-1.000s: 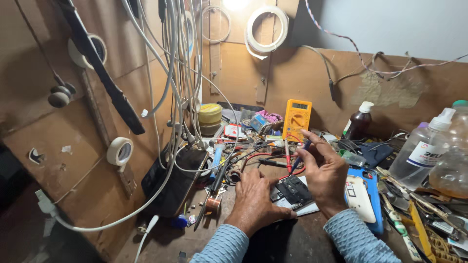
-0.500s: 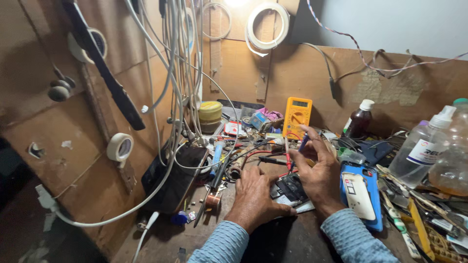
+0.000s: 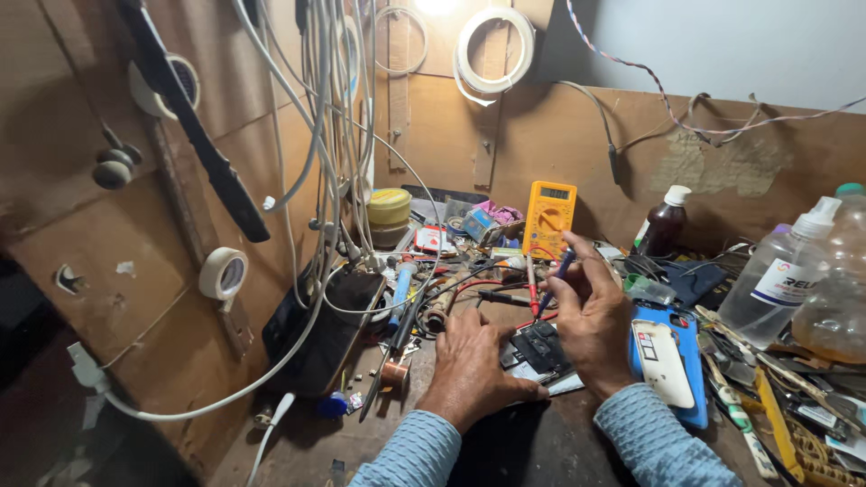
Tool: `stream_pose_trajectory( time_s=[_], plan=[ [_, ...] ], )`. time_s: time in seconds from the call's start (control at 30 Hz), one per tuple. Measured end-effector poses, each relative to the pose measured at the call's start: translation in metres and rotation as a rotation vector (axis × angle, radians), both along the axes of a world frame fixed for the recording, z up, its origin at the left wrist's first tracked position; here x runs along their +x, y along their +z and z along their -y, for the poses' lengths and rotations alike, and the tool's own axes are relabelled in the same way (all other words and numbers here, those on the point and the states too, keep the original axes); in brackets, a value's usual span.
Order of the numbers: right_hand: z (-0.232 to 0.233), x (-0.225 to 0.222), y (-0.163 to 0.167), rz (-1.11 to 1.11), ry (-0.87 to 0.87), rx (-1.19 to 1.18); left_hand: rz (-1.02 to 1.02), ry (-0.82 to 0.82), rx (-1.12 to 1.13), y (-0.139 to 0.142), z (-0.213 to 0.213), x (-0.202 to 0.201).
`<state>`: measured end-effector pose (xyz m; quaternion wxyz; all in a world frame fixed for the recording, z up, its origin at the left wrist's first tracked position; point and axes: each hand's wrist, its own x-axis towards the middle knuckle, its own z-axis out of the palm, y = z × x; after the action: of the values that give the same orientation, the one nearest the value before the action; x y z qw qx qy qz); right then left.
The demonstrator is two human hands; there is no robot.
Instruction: The person uses a blue-handled screwdriver to remove screws from a disassembled smartphone chassis. They then use a small brush to clean the interior of the phone frame and place the removed components on the workbench.
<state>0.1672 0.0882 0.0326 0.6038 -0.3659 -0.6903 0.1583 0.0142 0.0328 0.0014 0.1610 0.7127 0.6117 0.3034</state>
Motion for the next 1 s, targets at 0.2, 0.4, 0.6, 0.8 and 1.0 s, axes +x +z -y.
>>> stream_pose_trajectory(
  time_s=[0.2,0.4,0.6,0.8,1.0],
  plan=[
    [-0.003,0.003,-0.003,0.1,-0.063,-0.065,-0.026,0.006,-0.016,0.0,-0.001,0.0],
    [0.005,0.003,0.001,-0.031,-0.009,-0.035,-0.022,0.009,0.029,-0.001,-0.001,0.0],
    [-0.004,0.031,0.005,-0.112,0.065,-0.048,0.005,0.0,-0.053,0.001,-0.003,-0.001],
    [-0.034,0.082,-0.018,0.372,-0.189,-0.298,-0.018,0.006,-0.038,0.0,-0.001,0.0],
    [-0.024,0.083,-0.038,0.529,-0.145,-0.683,-0.012,0.008,-0.004,-0.001,-0.003,0.0]
  ],
)
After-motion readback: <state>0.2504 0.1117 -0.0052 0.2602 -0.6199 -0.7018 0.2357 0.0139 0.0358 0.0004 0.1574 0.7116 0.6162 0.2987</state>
